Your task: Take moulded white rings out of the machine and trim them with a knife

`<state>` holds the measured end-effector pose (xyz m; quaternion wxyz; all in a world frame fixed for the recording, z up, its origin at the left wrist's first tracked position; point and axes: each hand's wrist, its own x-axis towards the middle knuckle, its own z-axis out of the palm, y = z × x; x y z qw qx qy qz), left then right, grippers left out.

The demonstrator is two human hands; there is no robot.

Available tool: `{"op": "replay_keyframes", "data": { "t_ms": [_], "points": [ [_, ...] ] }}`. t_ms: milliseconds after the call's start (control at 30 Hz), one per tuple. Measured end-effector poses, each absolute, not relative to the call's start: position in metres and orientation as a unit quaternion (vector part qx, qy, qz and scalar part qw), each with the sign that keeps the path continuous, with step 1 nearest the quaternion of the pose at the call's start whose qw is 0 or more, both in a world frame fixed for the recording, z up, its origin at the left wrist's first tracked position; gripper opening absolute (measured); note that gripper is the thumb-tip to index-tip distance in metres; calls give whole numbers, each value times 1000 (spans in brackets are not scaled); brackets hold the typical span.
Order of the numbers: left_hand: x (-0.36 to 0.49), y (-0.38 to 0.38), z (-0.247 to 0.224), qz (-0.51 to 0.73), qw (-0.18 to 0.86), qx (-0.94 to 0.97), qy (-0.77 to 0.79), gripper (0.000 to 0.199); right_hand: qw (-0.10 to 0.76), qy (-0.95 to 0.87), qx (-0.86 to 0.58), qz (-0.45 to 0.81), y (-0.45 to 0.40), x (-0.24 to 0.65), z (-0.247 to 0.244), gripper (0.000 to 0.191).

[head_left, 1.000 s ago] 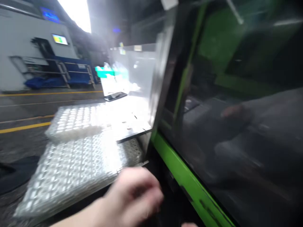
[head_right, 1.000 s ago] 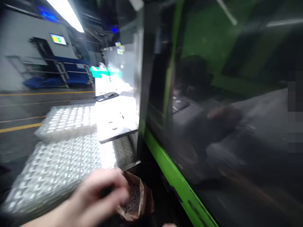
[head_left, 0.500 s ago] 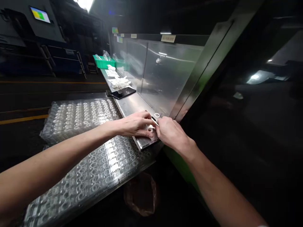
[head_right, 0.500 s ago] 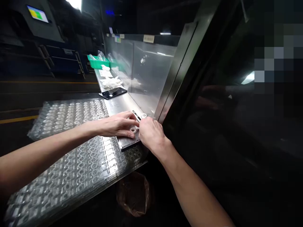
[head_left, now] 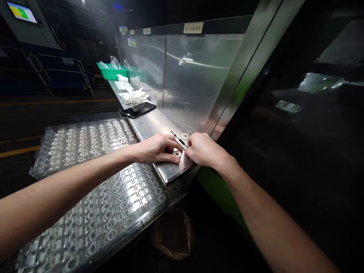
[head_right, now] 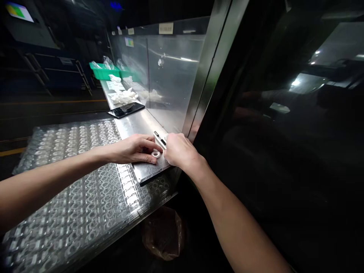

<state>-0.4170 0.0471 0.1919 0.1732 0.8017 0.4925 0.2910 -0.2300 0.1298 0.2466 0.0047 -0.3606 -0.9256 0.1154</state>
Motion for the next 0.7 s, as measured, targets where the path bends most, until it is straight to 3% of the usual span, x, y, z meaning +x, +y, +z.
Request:
{"op": "replay_keyframes", "data": {
  "t_ms": [200,300,400,533,700],
  "points": [
    [-413,46,189,289,123,811,493,34,86,-905,-367,197,120,-201,245,9],
    [-414,45,188,284,66,821,491,33,157,-849,-372,340,104,-158,233,11],
    [-409,33,189,285,-18,831,477,32,167,-762,-357,515,80,-103,202,16],
    [-370,-8,189,325,-111,834,431,32,158,-708,-332,603,43,-48,145,14],
    [-286,-56,173,380,-25,810,446,43,158,-587,-330,723,18,-22,105,5]
  ]
}}
